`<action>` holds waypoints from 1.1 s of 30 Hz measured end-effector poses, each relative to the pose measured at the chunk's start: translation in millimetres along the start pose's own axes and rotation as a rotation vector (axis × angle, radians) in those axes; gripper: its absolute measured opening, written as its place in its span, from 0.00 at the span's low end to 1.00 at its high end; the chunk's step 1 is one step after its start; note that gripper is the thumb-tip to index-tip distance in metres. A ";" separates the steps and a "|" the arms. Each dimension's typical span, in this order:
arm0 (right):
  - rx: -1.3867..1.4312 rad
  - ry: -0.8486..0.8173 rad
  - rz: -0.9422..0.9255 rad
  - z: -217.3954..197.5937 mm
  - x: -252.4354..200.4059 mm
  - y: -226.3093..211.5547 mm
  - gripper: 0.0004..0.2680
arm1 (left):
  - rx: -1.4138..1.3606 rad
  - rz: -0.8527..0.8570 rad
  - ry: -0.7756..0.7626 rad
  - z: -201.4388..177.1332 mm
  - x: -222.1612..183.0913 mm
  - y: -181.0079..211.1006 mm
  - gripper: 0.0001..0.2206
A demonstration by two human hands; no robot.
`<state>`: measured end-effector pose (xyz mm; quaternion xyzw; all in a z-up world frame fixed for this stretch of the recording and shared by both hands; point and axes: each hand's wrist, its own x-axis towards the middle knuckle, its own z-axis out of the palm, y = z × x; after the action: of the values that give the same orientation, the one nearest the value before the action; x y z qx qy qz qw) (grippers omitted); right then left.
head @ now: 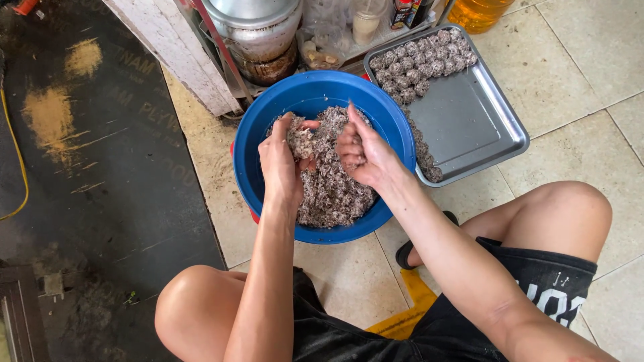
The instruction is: Shaping a meat and vegetable mixture into small balls and arranging them on a metal tray.
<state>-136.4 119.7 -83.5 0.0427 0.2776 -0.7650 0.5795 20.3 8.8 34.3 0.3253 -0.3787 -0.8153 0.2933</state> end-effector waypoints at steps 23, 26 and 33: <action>0.087 0.080 -0.063 -25.8 4.5 25.3 0.17 | 0.014 -0.016 0.019 -8.3 5.3 -4.9 0.17; 0.106 0.006 -0.031 -7.5 -2.8 21.4 0.11 | 0.011 -0.014 0.014 -6.9 4.2 -1.5 0.17; 0.016 0.358 0.031 56.9 -39.3 11.8 0.10 | 0.009 -0.035 0.040 -6.7 3.6 0.6 0.16</action>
<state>-98.3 124.5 -24.8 0.1871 0.3697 -0.7382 0.5323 23.2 3.0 30.4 0.3493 -0.3707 -0.8120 0.2852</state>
